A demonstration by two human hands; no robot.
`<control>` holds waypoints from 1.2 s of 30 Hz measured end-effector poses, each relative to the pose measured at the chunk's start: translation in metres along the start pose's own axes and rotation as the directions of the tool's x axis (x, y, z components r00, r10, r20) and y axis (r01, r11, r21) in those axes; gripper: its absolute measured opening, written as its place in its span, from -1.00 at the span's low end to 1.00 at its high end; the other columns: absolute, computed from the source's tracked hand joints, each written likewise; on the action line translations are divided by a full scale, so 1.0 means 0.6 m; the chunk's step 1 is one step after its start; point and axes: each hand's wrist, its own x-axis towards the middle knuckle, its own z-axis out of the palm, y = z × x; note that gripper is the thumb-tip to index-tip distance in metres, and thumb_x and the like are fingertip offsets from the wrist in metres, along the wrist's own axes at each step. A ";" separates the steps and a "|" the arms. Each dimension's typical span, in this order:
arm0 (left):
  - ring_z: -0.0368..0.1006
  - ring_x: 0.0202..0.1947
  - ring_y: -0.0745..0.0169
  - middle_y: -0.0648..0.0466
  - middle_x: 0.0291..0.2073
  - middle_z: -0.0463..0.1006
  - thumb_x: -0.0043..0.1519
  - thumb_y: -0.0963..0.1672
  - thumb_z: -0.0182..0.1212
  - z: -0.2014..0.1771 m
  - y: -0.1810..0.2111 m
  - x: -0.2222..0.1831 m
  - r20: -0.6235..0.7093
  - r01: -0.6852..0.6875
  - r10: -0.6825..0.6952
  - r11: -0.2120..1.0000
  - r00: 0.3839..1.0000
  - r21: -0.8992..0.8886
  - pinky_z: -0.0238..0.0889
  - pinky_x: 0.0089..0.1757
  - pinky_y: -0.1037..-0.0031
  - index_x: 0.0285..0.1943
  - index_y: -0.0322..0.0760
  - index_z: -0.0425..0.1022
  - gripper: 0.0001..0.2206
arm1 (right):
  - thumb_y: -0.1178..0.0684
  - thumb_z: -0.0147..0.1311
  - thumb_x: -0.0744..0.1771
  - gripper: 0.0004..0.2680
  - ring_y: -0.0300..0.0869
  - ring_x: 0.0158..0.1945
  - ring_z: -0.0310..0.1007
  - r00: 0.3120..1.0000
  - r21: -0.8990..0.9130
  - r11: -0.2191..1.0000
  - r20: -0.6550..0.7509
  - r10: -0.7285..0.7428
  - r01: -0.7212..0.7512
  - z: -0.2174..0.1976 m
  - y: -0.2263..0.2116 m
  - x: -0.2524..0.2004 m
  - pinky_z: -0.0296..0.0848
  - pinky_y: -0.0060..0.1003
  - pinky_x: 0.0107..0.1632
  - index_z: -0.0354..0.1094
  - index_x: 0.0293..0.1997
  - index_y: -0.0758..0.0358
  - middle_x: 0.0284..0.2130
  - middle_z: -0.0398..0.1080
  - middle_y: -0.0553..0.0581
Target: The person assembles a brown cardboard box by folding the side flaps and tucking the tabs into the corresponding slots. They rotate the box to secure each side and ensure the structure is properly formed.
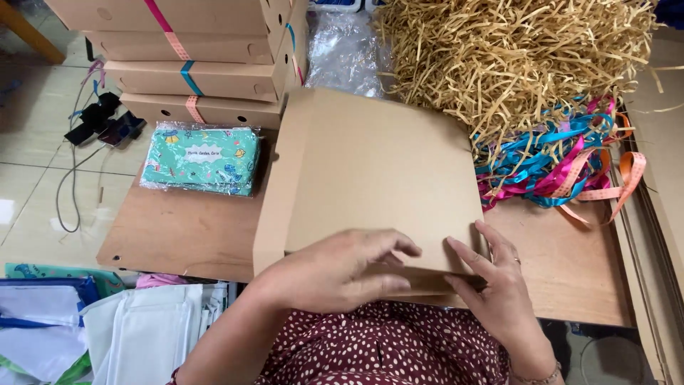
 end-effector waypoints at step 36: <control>0.28 0.29 -0.41 -0.19 0.20 0.40 0.36 0.13 -0.11 -0.129 -0.307 0.195 -0.581 0.650 -0.338 0.581 0.740 0.490 -0.12 0.26 -0.24 0.14 -0.28 0.50 -0.50 | -0.18 0.15 0.44 -0.61 -0.03 -0.11 0.45 0.762 0.568 0.584 0.125 0.635 -0.580 0.081 0.241 0.205 0.51 -0.08 -0.15 0.34 0.32 0.28 -0.12 0.43 0.31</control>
